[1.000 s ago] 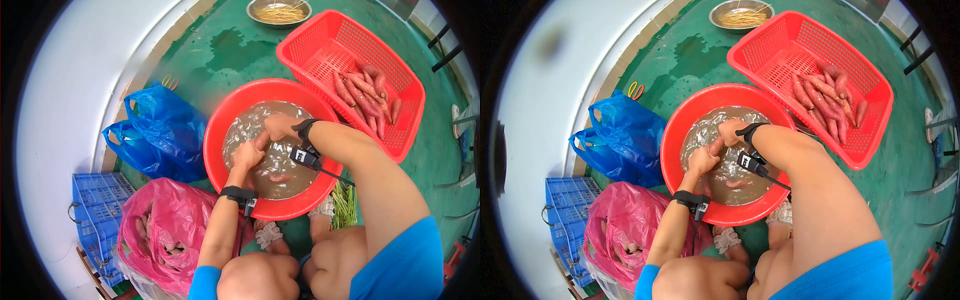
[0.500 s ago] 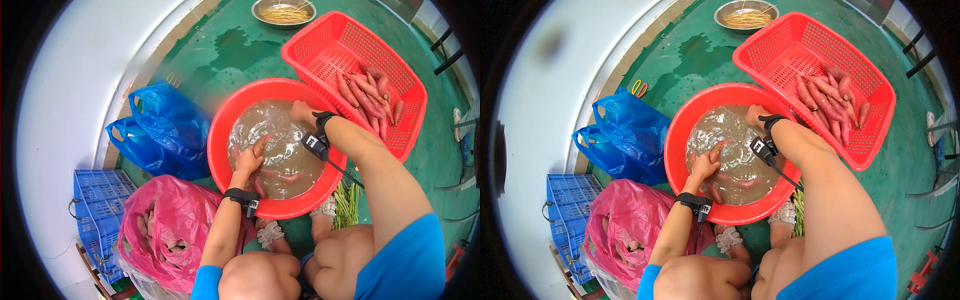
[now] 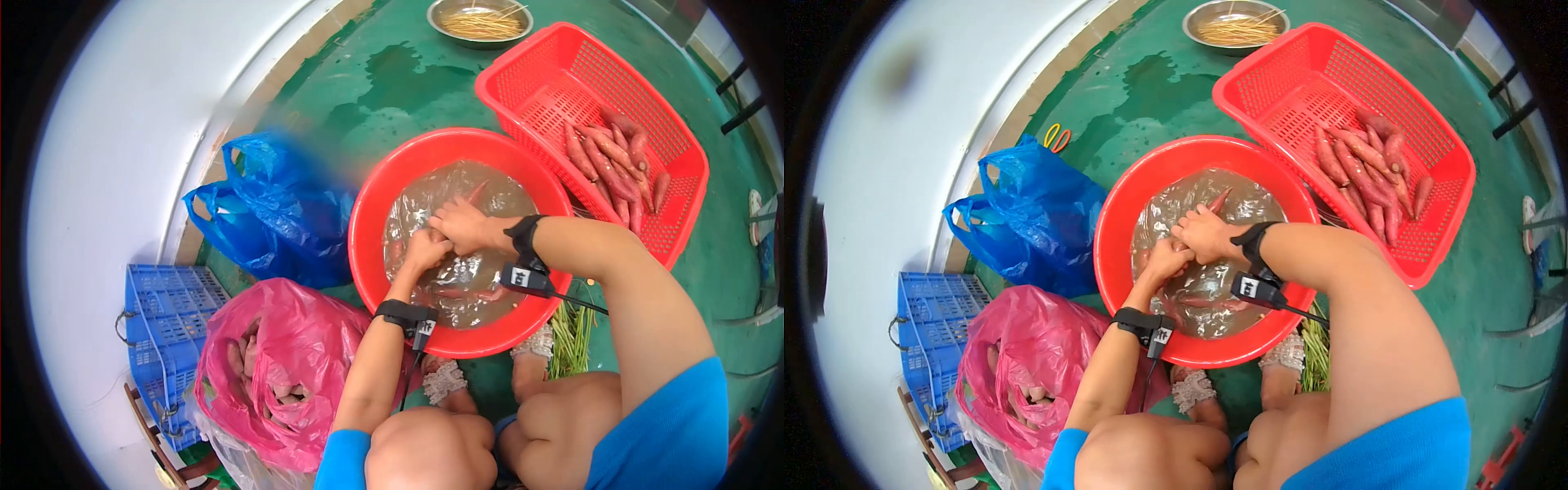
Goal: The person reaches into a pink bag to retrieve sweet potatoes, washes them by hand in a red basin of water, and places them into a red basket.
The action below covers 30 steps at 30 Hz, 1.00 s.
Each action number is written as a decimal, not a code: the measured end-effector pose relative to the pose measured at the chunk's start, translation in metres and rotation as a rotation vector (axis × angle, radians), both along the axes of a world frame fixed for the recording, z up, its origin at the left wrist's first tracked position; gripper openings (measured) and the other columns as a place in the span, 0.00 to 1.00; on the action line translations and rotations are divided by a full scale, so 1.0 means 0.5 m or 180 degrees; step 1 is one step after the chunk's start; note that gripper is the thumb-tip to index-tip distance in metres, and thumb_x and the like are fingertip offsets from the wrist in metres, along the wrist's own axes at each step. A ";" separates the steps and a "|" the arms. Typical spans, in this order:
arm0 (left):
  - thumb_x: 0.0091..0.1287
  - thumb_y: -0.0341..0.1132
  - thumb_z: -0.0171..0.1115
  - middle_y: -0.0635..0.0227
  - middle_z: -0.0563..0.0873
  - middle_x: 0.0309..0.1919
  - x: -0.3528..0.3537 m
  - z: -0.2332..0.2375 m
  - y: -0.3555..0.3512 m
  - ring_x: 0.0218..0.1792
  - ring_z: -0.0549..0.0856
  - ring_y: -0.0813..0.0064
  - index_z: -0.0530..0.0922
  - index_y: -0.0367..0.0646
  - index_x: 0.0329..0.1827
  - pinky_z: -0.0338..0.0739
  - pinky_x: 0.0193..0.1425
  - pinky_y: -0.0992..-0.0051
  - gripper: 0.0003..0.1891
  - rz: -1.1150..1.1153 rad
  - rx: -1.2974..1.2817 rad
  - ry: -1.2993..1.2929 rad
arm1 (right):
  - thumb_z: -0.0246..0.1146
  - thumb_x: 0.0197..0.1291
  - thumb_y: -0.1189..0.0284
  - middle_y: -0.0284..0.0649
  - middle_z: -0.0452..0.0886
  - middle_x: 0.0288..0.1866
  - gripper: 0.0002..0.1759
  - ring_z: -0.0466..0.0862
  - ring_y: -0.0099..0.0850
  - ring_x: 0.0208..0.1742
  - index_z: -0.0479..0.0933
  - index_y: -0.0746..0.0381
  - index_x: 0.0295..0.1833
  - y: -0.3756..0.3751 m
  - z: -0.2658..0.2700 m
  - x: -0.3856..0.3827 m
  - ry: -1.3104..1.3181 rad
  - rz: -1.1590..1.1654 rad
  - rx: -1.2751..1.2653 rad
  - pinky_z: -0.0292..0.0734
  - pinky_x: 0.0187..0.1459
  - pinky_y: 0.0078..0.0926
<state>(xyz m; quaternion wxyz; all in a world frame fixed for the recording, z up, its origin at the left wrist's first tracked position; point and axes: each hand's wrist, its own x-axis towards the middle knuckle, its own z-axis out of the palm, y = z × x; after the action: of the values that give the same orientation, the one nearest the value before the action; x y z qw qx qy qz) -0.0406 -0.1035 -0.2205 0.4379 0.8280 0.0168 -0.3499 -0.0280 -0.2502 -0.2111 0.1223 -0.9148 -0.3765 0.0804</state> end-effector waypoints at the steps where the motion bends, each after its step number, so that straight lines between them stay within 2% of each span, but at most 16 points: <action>1: 0.47 0.43 0.60 0.57 0.81 0.19 0.002 0.009 0.002 0.21 0.82 0.67 0.77 0.36 0.29 0.75 0.31 0.69 0.17 -0.0032 -0.0067 0.0005 | 0.63 0.34 0.65 0.45 0.77 0.36 0.18 0.76 0.42 0.42 0.75 0.61 0.35 0.002 -0.001 0.001 -0.0342 -0.0008 0.0223 0.69 0.42 0.39; 3: 0.47 0.42 0.60 0.57 0.81 0.20 0.001 0.028 -0.003 0.22 0.82 0.65 0.77 0.37 0.30 0.75 0.30 0.67 0.16 -0.0062 -0.0139 0.0004 | 0.63 0.33 0.66 0.45 0.78 0.31 0.16 0.78 0.41 0.37 0.76 0.62 0.32 0.000 0.008 0.018 0.0155 -0.0184 0.0136 0.71 0.38 0.39; 5: 0.48 0.40 0.61 0.57 0.81 0.19 -0.010 0.047 -0.020 0.21 0.81 0.61 0.76 0.42 0.28 0.74 0.30 0.64 0.11 -0.0605 0.1375 -0.1723 | 0.64 0.33 0.66 0.44 0.77 0.19 0.13 0.79 0.40 0.24 0.75 0.65 0.23 -0.005 0.010 0.034 0.0539 -0.0327 0.0026 0.73 0.28 0.37; 6: 0.48 0.40 0.61 0.57 0.81 0.19 -0.014 0.049 -0.021 0.21 0.81 0.61 0.76 0.42 0.28 0.74 0.30 0.64 0.11 -0.0619 0.1366 -0.1716 | 0.64 0.33 0.66 0.44 0.77 0.19 0.13 0.79 0.40 0.24 0.75 0.65 0.23 -0.003 0.027 0.036 0.0549 -0.0341 0.0023 0.73 0.28 0.37; 8: 0.45 0.42 0.64 0.58 0.81 0.23 -0.014 0.052 -0.013 0.29 0.81 0.59 0.75 0.45 0.32 0.74 0.34 0.61 0.14 -0.0897 0.1620 -0.2161 | 0.64 0.34 0.66 0.43 0.77 0.20 0.13 0.78 0.36 0.22 0.75 0.65 0.22 0.003 0.082 0.045 0.2135 -0.0627 -0.0646 0.73 0.25 0.31; 9: 0.42 0.42 0.66 0.61 0.81 0.23 -0.016 0.052 -0.004 0.30 0.81 0.59 0.75 0.46 0.33 0.74 0.35 0.63 0.16 -0.1076 0.1565 -0.2717 | 0.64 0.37 0.66 0.39 0.76 0.18 0.11 0.76 0.29 0.19 0.73 0.62 0.21 -0.006 0.083 0.049 0.3162 -0.0557 0.0099 0.69 0.21 0.25; 10: 0.42 0.42 0.66 0.61 0.81 0.23 -0.017 0.052 0.003 0.30 0.81 0.59 0.75 0.46 0.33 0.74 0.35 0.63 0.16 -0.1089 0.1577 -0.2717 | 0.64 0.37 0.66 0.39 0.76 0.18 0.11 0.76 0.29 0.19 0.73 0.62 0.21 -0.010 0.085 0.062 0.3163 -0.0555 0.0116 0.69 0.21 0.25; 12: 0.43 0.42 0.65 0.62 0.81 0.23 -0.019 0.056 0.012 0.29 0.81 0.58 0.74 0.47 0.32 0.74 0.36 0.64 0.16 -0.1134 0.1430 -0.3992 | 0.63 0.40 0.70 0.32 0.72 0.15 0.09 0.70 0.23 0.14 0.70 0.60 0.18 -0.014 0.100 0.080 0.5528 -0.0367 0.0283 0.63 0.16 0.22; 14: 0.42 0.42 0.65 0.61 0.81 0.23 -0.015 0.063 0.013 0.28 0.81 0.58 0.75 0.46 0.32 0.74 0.36 0.63 0.15 -0.1109 0.1515 -0.3855 | 0.61 0.43 0.70 0.31 0.69 0.14 0.10 0.70 0.20 0.16 0.68 0.59 0.18 -0.014 0.096 0.082 0.5645 -0.0636 0.0244 0.63 0.17 0.22; 16: 0.42 0.42 0.65 0.61 0.82 0.24 -0.014 0.080 0.004 0.28 0.81 0.57 0.76 0.45 0.32 0.74 0.36 0.63 0.15 -0.1065 0.1608 -0.3730 | 0.61 0.41 0.69 0.32 0.70 0.14 0.09 0.70 0.22 0.16 0.69 0.60 0.18 -0.008 0.089 0.085 0.4848 -0.0836 -0.0011 0.64 0.17 0.21; 18: 0.44 0.39 0.62 0.61 0.82 0.28 -0.023 0.092 -0.009 0.31 0.81 0.57 0.79 0.43 0.26 0.74 0.38 0.63 0.10 -0.0598 0.1788 -0.1705 | 0.62 0.37 0.68 0.34 0.70 0.15 0.11 0.70 0.25 0.16 0.70 0.63 0.17 0.000 0.092 0.067 0.3608 -0.0558 0.0009 0.66 0.18 0.23; 20: 0.44 0.41 0.61 0.59 0.82 0.25 -0.022 0.089 -0.002 0.30 0.82 0.57 0.80 0.38 0.29 0.75 0.40 0.64 0.15 -0.0457 0.1781 -0.1486 | 0.62 0.37 0.69 0.40 0.74 0.18 0.11 0.76 0.31 0.20 0.70 0.64 0.19 0.009 0.104 0.046 0.2740 -0.0398 -0.0331 0.71 0.22 0.27; 21: 0.44 0.40 0.61 0.59 0.82 0.22 -0.015 0.093 0.007 0.27 0.82 0.60 0.80 0.38 0.29 0.75 0.35 0.67 0.14 -0.0740 0.1554 -0.0808 | 0.62 0.37 0.69 0.40 0.74 0.18 0.11 0.76 0.31 0.20 0.70 0.64 0.19 0.010 0.087 0.030 0.2754 -0.0408 -0.0330 0.71 0.22 0.27; 23: 0.45 0.36 0.62 0.65 0.77 0.14 -0.005 0.076 0.027 0.17 0.77 0.75 0.78 0.36 0.28 0.69 0.18 0.76 0.12 -0.0720 0.0333 0.0771 | 0.60 0.39 0.69 0.47 0.79 0.24 0.10 0.79 0.40 0.22 0.73 0.64 0.27 0.007 0.037 0.006 0.0746 0.0309 -0.0064 0.73 0.23 0.34; 27: 0.48 0.32 0.59 0.75 0.68 0.10 -0.010 0.112 0.026 0.11 0.67 0.83 0.70 0.42 0.24 0.60 0.12 0.81 0.06 0.0458 -0.1202 0.2517 | 0.59 0.42 0.69 0.46 0.79 0.27 0.11 0.79 0.44 0.27 0.71 0.62 0.33 -0.014 0.041 0.015 0.0435 0.0555 -0.0127 0.74 0.28 0.39; 30: 0.49 0.32 0.58 0.77 0.65 0.10 -0.001 0.113 0.021 0.10 0.65 0.84 0.71 0.43 0.27 0.58 0.14 0.84 0.06 0.0848 -0.1471 0.2830 | 0.57 0.43 0.69 0.43 0.78 0.25 0.11 0.79 0.43 0.27 0.69 0.62 0.34 -0.031 0.031 0.048 -0.0365 0.0874 0.0286 0.73 0.29 0.41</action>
<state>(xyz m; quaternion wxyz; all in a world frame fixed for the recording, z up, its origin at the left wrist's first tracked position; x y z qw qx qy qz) -0.0412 -0.0932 -0.1640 0.6006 0.4716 0.2288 -0.6038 -0.0042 -0.2656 -0.1956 0.1294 -0.8514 -0.5075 0.0271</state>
